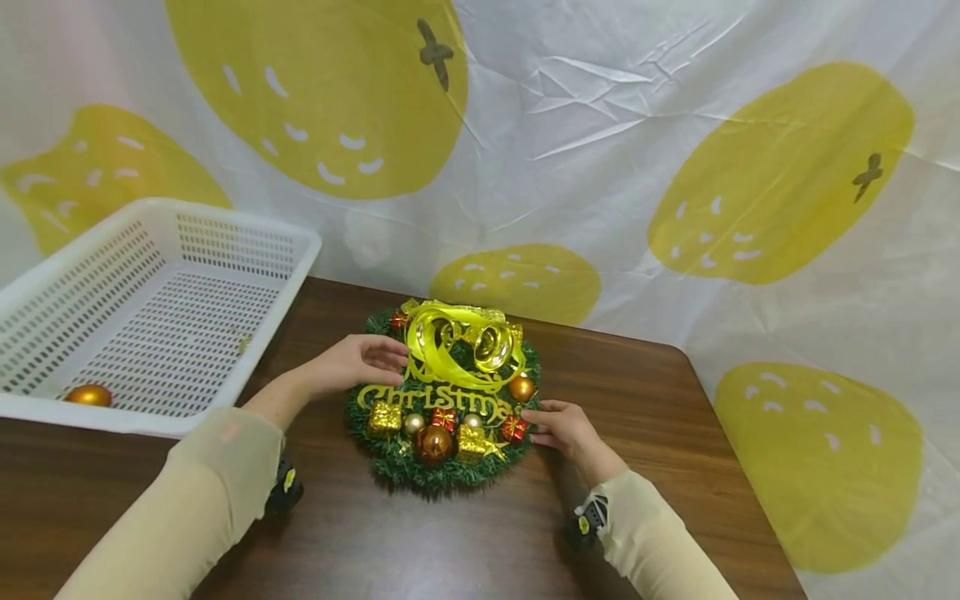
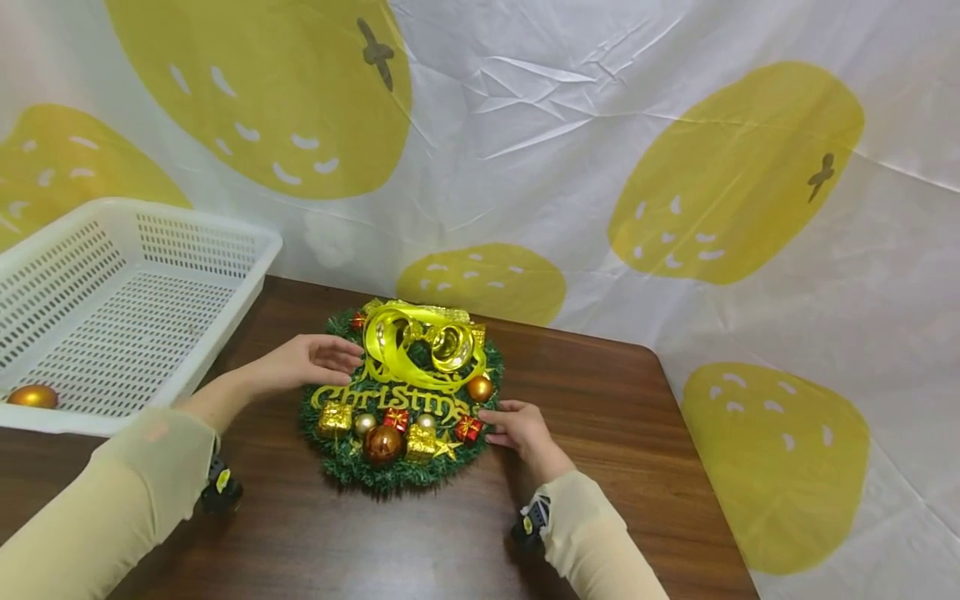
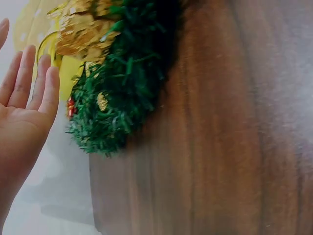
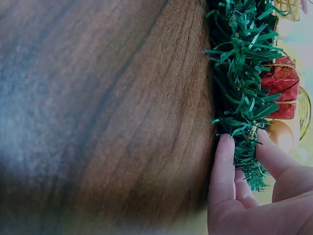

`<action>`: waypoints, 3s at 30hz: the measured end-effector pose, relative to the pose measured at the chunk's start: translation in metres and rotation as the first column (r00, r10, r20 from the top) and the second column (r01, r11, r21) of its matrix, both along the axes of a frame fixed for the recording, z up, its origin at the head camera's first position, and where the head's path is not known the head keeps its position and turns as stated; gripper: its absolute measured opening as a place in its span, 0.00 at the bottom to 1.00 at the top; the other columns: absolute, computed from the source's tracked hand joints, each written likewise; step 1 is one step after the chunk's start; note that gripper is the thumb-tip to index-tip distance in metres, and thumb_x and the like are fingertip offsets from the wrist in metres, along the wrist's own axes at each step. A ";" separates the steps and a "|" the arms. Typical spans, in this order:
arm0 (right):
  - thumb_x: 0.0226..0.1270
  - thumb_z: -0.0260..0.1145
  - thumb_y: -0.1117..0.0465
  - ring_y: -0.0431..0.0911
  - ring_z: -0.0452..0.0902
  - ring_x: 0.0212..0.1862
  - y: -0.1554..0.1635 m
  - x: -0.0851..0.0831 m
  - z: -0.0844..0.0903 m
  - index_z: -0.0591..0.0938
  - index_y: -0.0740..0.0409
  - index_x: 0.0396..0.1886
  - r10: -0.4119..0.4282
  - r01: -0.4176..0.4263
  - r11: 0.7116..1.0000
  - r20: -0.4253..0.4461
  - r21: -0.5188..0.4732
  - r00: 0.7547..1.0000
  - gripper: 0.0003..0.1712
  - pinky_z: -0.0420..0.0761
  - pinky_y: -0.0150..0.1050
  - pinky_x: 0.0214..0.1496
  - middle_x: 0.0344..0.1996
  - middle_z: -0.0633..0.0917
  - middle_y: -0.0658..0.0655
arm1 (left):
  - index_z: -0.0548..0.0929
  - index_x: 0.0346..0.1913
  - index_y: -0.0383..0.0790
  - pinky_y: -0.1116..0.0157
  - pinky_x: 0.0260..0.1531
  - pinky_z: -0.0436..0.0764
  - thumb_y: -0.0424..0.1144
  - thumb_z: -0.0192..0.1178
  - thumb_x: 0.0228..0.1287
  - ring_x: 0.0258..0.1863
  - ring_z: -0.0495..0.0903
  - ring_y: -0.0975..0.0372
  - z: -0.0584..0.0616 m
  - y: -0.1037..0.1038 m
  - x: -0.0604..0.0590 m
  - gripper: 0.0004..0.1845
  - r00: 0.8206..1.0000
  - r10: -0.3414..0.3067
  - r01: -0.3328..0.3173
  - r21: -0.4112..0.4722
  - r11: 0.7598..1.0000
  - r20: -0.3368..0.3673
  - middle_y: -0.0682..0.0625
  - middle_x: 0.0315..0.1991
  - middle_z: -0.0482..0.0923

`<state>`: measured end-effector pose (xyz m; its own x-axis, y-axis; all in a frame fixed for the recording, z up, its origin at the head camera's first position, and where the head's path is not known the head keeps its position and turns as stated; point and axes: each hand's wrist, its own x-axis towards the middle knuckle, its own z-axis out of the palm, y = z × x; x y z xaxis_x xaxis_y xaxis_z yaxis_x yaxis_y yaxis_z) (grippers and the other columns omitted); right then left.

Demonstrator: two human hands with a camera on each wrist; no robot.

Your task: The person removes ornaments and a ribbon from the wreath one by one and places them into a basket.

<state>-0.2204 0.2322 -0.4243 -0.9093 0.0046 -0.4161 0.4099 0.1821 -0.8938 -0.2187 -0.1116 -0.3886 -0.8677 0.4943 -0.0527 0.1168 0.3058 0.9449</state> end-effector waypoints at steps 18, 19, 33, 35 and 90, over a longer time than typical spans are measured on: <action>0.61 0.63 0.70 0.36 0.72 0.21 0.001 -0.001 -0.001 0.58 0.77 0.66 0.005 -0.005 1.000 0.011 0.023 1.000 0.37 0.82 0.29 0.27 0.21 0.76 0.48 | 0.72 0.59 0.28 0.56 0.54 0.77 0.36 0.65 0.57 0.54 0.76 0.49 -0.021 0.014 0.012 0.28 0.987 -0.161 0.161 0.006 0.987 0.003 0.35 0.55 0.76; 0.61 0.63 0.70 0.36 0.72 0.21 0.001 -0.001 -0.001 0.58 0.77 0.66 0.003 -0.004 1.000 0.011 0.022 1.000 0.37 0.82 0.29 0.27 0.21 0.76 0.48 | 0.72 0.58 0.28 0.56 0.55 0.76 0.36 0.66 0.57 0.53 0.76 0.49 -0.022 0.015 0.012 0.28 0.986 -0.165 0.165 -0.001 0.986 0.000 0.36 0.55 0.76; 0.61 0.63 0.69 0.36 0.71 0.21 0.001 -0.001 0.001 0.58 0.77 0.66 -0.003 0.002 1.000 0.013 0.020 1.000 0.37 0.82 0.29 0.27 0.22 0.74 0.49 | 0.77 0.53 0.34 0.56 0.55 0.75 0.36 0.67 0.54 0.52 0.76 0.53 -0.023 0.024 0.013 0.23 0.980 -0.191 0.183 -0.122 0.975 -0.055 0.43 0.50 0.80; 0.61 0.63 0.70 0.36 0.71 0.21 0.001 -0.002 0.001 0.58 0.77 0.66 -0.007 0.007 1.000 0.014 0.019 1.000 0.36 0.82 0.29 0.27 0.21 0.74 0.49 | 0.78 0.53 0.35 0.56 0.55 0.75 0.36 0.67 0.54 0.52 0.76 0.53 -0.021 0.027 0.013 0.22 0.979 -0.196 0.187 -0.138 0.973 -0.056 0.44 0.50 0.80; 0.62 0.63 0.69 0.36 0.76 0.20 0.000 0.000 0.002 0.56 0.77 0.67 0.019 -0.019 1.000 0.021 0.012 1.000 0.38 0.82 0.30 0.28 0.27 0.79 0.49 | 0.78 0.56 0.37 0.54 0.55 0.75 0.45 0.63 0.60 0.54 0.76 0.52 0.013 0.014 0.004 0.23 0.999 -0.007 0.004 -0.078 0.997 -0.032 0.43 0.55 0.78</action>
<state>-0.2208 0.2326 -0.4222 -0.9005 -0.0079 -0.4348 0.4245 0.2006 -0.8829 -0.2143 -0.0979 -0.3753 -0.8667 0.4947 -0.0635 0.1483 0.3771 0.9142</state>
